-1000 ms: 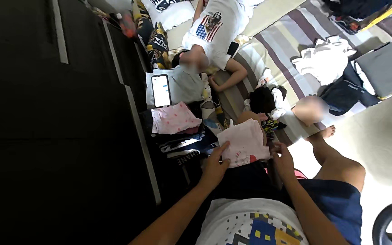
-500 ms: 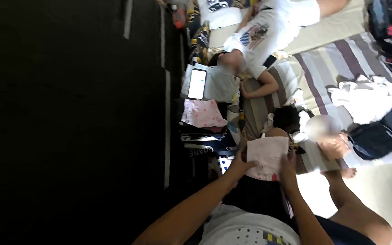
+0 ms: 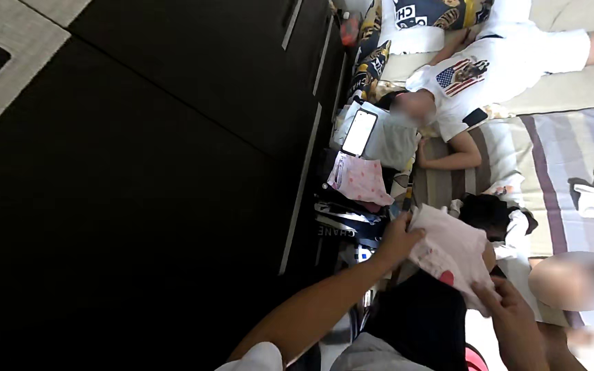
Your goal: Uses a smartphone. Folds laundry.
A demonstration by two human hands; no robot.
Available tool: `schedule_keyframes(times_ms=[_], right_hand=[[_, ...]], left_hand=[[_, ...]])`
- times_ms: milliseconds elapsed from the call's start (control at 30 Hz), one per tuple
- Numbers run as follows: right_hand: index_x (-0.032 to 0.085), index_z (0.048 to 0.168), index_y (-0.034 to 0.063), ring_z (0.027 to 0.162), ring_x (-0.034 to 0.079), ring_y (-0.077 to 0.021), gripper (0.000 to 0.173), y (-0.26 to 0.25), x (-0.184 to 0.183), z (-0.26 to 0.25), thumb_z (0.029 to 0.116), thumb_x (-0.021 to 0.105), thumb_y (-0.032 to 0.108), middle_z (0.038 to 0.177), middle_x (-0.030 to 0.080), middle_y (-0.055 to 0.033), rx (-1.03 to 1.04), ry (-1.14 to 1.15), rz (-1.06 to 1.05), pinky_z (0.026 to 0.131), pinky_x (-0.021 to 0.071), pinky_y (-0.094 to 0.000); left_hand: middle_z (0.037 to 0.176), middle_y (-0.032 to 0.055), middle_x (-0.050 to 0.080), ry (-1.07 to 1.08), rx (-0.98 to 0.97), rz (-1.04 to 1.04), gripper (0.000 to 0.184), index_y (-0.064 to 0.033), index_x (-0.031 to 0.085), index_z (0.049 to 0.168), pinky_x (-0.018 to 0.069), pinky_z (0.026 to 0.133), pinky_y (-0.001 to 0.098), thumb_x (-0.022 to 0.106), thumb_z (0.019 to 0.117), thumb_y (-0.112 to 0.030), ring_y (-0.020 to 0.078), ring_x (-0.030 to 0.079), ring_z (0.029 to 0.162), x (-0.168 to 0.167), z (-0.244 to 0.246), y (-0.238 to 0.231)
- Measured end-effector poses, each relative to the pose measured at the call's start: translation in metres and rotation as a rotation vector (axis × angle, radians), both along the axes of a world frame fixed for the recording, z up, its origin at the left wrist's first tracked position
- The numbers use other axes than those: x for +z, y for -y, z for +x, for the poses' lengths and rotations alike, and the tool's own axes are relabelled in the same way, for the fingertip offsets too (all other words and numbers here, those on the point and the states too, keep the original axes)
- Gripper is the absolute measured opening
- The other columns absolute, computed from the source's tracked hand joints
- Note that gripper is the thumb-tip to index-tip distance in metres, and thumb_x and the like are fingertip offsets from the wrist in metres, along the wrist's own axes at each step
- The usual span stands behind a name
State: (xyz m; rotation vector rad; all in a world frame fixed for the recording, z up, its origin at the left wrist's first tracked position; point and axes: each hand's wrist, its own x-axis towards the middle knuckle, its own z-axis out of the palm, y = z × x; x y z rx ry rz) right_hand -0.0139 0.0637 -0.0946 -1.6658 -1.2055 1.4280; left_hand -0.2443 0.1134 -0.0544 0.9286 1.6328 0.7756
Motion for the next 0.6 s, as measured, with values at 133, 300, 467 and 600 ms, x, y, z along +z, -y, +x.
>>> schedule_keyframes(times_ms=[133, 300, 467, 600], right_hand=[[0.067, 0.115, -0.0026, 0.094, 0.065, -0.024, 0.038, -0.058, 0.017, -0.053, 0.093, 0.066, 0.029, 0.102, 0.068, -0.0162, 0.162, 0.078, 0.242, 0.084, 0.0532, -0.0475], [0.053, 0.141, 0.0008, 0.104, 0.068, -0.0281, 0.041, -0.086, 0.026, -0.112, 0.1032, 0.057, 0.015, 0.122, 0.066, -0.0201, 0.501, 0.146, 0.075, 0.091, 0.0553, -0.0457], [0.061, 0.136, 0.0038, 0.107, 0.069, -0.0296, 0.034, -0.056, -0.005, -0.105, 0.1046, 0.055, 0.017, 0.12, 0.069, -0.0169, 0.738, 0.253, 0.03, 0.097, 0.0541, -0.049], [0.068, 0.127, 0.0036, 0.11, 0.068, -0.0362, 0.029, -0.042, -0.018, -0.097, 0.1029, 0.057, 0.014, 0.118, 0.071, -0.0188, 0.82, 0.356, 0.135, 0.098, 0.0509, -0.0563]], left_hand=[[0.116, 0.02, 0.068, -0.192, 0.101, 0.119, 0.036, 0.0042, 0.055, 0.132, 0.0561, 0.093, 0.0436, 0.063, 0.1015, -0.013, 0.0248, 0.068, 0.103, 0.028, -0.055, -0.039], [0.12, 0.026, 0.066, -0.557, 0.214, 0.123, 0.039, 0.0037, 0.055, 0.133, 0.0526, 0.096, 0.0571, 0.064, 0.0992, -0.014, 0.0378, 0.067, 0.11, 0.013, -0.137, -0.074], [0.127, 0.028, 0.064, -0.789, 0.172, -0.123, 0.04, -0.0003, 0.054, 0.14, 0.0479, 0.101, 0.0643, 0.058, 0.1022, -0.014, 0.0452, 0.063, 0.119, -0.047, -0.204, -0.066], [0.139, 0.0252, 0.058, -0.896, 0.191, -0.038, 0.061, -0.0112, 0.037, 0.156, 0.051, 0.095, 0.0661, 0.061, 0.1002, -0.011, 0.0464, 0.063, 0.118, -0.053, -0.206, -0.062]])
